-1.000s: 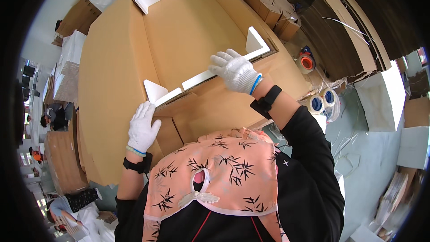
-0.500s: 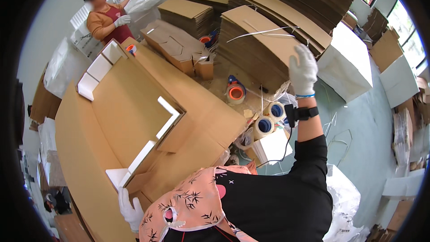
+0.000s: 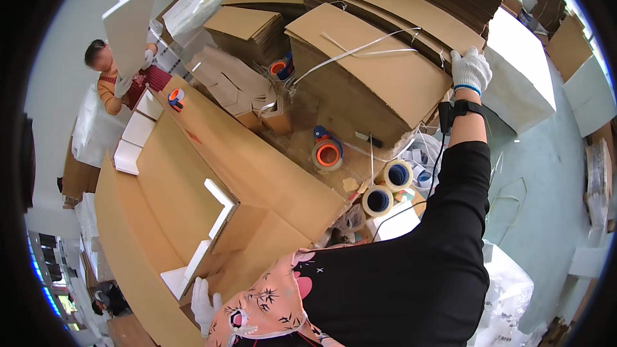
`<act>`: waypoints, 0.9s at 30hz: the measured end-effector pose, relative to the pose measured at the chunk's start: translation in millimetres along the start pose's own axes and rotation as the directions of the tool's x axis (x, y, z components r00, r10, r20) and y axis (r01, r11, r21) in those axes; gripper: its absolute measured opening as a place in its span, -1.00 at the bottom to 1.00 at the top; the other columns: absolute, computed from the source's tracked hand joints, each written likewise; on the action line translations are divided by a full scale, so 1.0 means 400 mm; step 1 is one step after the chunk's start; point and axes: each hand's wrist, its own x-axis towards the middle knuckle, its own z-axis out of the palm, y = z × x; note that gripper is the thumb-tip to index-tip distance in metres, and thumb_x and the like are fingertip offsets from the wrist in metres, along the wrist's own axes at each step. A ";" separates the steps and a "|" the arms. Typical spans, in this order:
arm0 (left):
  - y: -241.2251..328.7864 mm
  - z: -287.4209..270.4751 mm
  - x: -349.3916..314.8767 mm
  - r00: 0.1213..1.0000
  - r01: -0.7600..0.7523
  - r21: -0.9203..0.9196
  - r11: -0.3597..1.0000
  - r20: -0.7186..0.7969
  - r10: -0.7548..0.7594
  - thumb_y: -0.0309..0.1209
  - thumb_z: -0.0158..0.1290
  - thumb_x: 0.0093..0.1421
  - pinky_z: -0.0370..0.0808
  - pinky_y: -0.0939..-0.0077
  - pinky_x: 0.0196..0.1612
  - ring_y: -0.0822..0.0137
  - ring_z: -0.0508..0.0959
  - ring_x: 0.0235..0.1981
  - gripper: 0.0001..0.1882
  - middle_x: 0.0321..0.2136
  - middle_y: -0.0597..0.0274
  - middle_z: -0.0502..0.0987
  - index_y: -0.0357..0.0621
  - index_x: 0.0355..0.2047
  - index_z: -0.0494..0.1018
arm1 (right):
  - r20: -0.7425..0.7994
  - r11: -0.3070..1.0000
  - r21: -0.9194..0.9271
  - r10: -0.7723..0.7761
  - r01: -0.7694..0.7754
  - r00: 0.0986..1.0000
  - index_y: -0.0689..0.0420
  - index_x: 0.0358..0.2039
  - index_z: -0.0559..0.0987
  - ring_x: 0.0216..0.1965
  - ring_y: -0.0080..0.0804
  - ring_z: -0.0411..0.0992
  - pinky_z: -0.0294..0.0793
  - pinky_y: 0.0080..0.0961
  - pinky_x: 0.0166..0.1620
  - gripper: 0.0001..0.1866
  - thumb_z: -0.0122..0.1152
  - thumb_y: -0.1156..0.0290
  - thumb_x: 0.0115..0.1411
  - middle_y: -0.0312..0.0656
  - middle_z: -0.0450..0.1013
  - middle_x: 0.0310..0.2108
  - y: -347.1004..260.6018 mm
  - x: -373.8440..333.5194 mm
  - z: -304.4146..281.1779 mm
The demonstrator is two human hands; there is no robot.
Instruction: The person assembles and packs large cardboard boxes in a warehouse environment. They place white foam corner protectors and a large white foam sheet into the box, then fold the cardboard flaps to close it. Finally, they secure the box using a handheld tape dispenser.
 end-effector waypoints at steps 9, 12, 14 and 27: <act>0.050 -0.042 0.065 0.997 -0.049 -0.009 0.999 0.055 0.049 -0.45 0.12 0.10 0.35 0.01 0.20 -0.19 0.42 0.15 -0.48 0.13 -0.28 0.41 -0.37 0.10 0.38 | -0.181 0.894 -0.181 -0.439 0.409 0.880 0.07 -0.33 0.60 -0.23 -0.18 0.57 0.52 -0.22 -0.16 -0.83 0.04 0.37 0.16 -0.13 0.59 -0.34 -0.001 0.023 0.033; 0.120 -0.101 0.162 0.990 -0.140 -0.028 0.990 0.025 0.140 -0.46 0.12 0.09 0.36 0.04 0.19 -0.19 0.42 0.15 -0.50 0.12 -0.28 0.42 -0.38 0.07 0.40 | -0.182 0.852 -0.203 -0.518 0.483 0.836 0.07 -0.38 0.60 -0.24 -0.18 0.57 0.52 -0.24 -0.17 -0.84 0.04 0.37 0.16 -0.12 0.59 -0.35 0.018 0.018 0.022; 0.199 -0.178 0.250 0.976 -0.204 -0.103 0.974 0.049 0.210 -0.48 0.11 0.10 0.36 0.06 0.19 -0.19 0.43 0.14 -0.51 0.12 -0.28 0.42 -0.39 0.06 0.40 | -0.140 0.848 -0.019 -0.527 0.529 0.839 0.06 -0.26 0.62 -0.20 -0.15 0.57 0.53 -0.23 -0.13 -0.79 0.09 0.29 0.20 -0.12 0.60 -0.30 0.030 0.014 0.001; 1.021 -0.147 0.961 0.765 0.172 -0.969 0.176 0.244 0.596 -0.37 -0.04 0.37 0.36 0.30 0.26 0.14 0.47 0.14 -0.51 0.12 -0.06 0.45 -0.42 0.22 0.25 | 0.175 0.973 0.185 -0.169 0.136 0.970 0.18 0.20 0.42 0.19 -0.03 0.37 0.36 -0.22 0.21 -0.24 0.06 -0.18 0.20 0.07 0.39 0.17 0.110 0.212 0.014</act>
